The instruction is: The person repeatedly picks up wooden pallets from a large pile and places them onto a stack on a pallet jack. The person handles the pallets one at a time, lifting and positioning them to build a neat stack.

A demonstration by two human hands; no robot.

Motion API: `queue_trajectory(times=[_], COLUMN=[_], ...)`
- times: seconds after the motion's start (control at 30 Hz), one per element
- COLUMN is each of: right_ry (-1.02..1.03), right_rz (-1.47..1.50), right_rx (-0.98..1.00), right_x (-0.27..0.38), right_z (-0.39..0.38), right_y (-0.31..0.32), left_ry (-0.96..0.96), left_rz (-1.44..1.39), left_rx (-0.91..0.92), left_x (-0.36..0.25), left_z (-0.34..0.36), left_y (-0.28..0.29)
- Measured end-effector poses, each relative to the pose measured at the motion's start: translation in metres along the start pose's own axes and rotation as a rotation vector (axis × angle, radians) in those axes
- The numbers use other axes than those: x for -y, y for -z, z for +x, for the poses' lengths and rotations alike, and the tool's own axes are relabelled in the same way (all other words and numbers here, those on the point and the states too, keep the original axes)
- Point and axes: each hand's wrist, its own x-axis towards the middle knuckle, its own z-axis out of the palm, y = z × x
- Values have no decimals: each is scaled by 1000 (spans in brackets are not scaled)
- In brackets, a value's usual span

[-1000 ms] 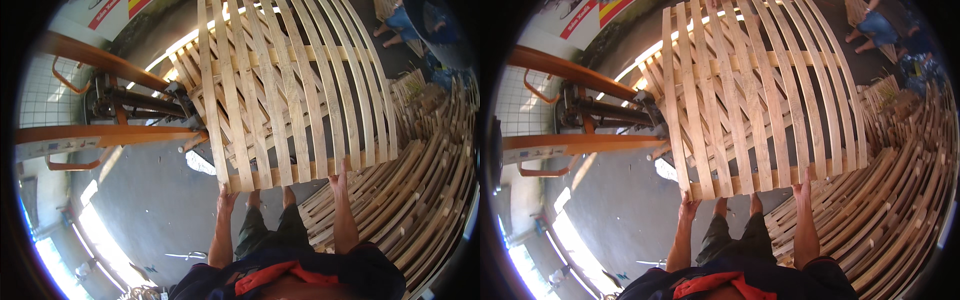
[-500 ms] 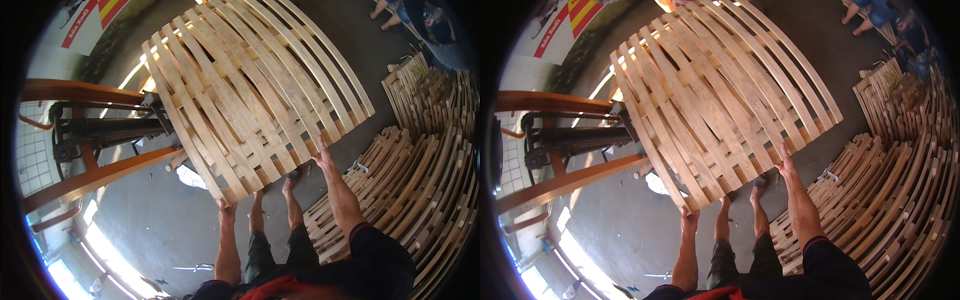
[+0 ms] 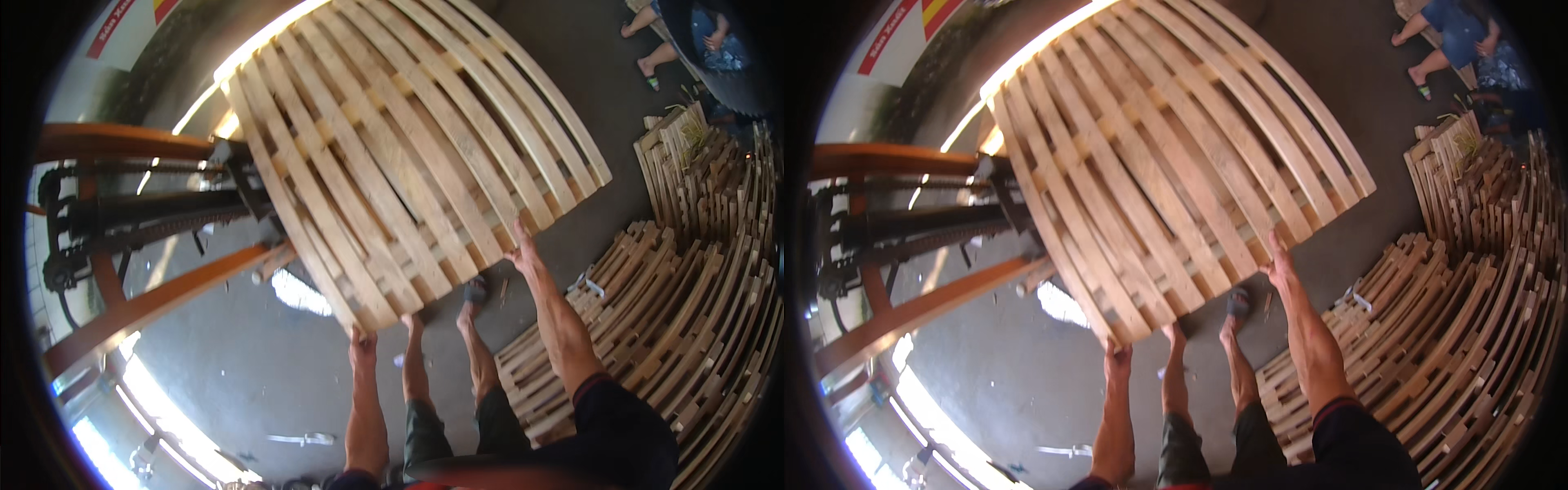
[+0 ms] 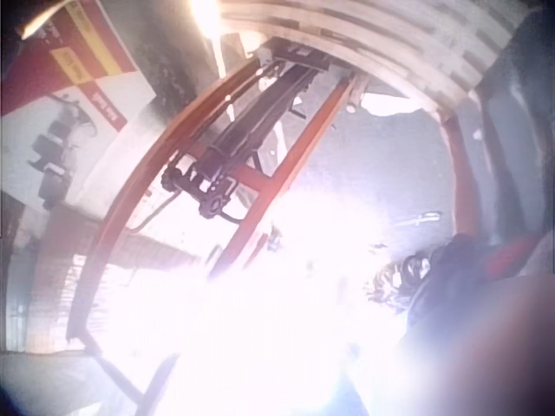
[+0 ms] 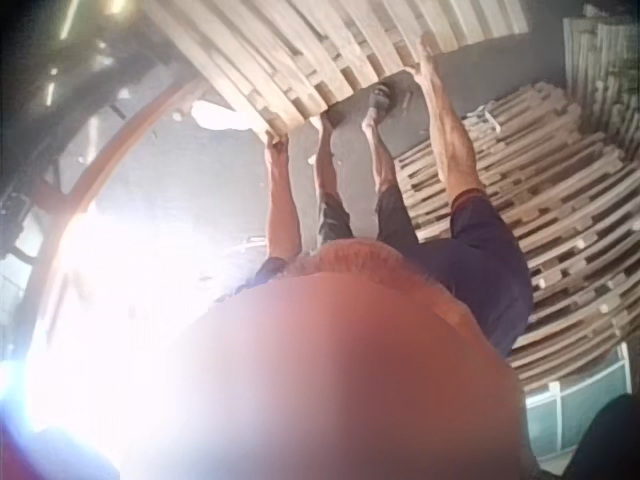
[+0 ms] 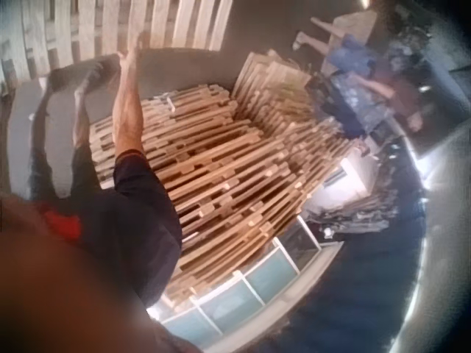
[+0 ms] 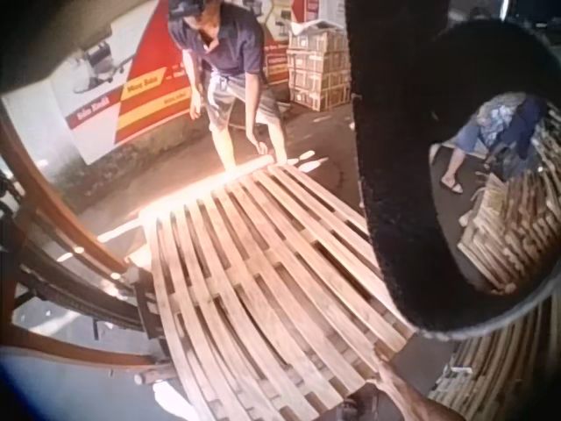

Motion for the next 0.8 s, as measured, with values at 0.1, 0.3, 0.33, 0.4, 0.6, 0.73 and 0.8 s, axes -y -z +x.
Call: queue_trajectory(times=[0.1, 0.3, 0.33, 0.4, 0.6, 0.73, 0.8], right_ry=[-36, 129, 93, 46, 93, 43, -12], right_rz=[-6, -54, -72, -50, -104, -28, 27], right_rx=[54, 161, 207, 80, 183, 254, 237], right_x=[6, 14, 14, 20, 34, 16, 3], right_z=[21, 49, 50, 51, 30, 24, 29], right_y=[-2, -11, -12, -12, 14, 17, 9], left_ry=[79, 161, 136, 90, 141, 159, 111], left_rz=[-553, -516, -532, -541, -558, -608, -578], left_rx=[-135, -198, -187, -146, -38, -103, -163], left_x=[12, 9, 9, 10, 30, 31, 24], left_z=[20, 40, 41, 38, 4, 0, 12], left_y=[-11, -24, -24, -23, -33, -26, -17])
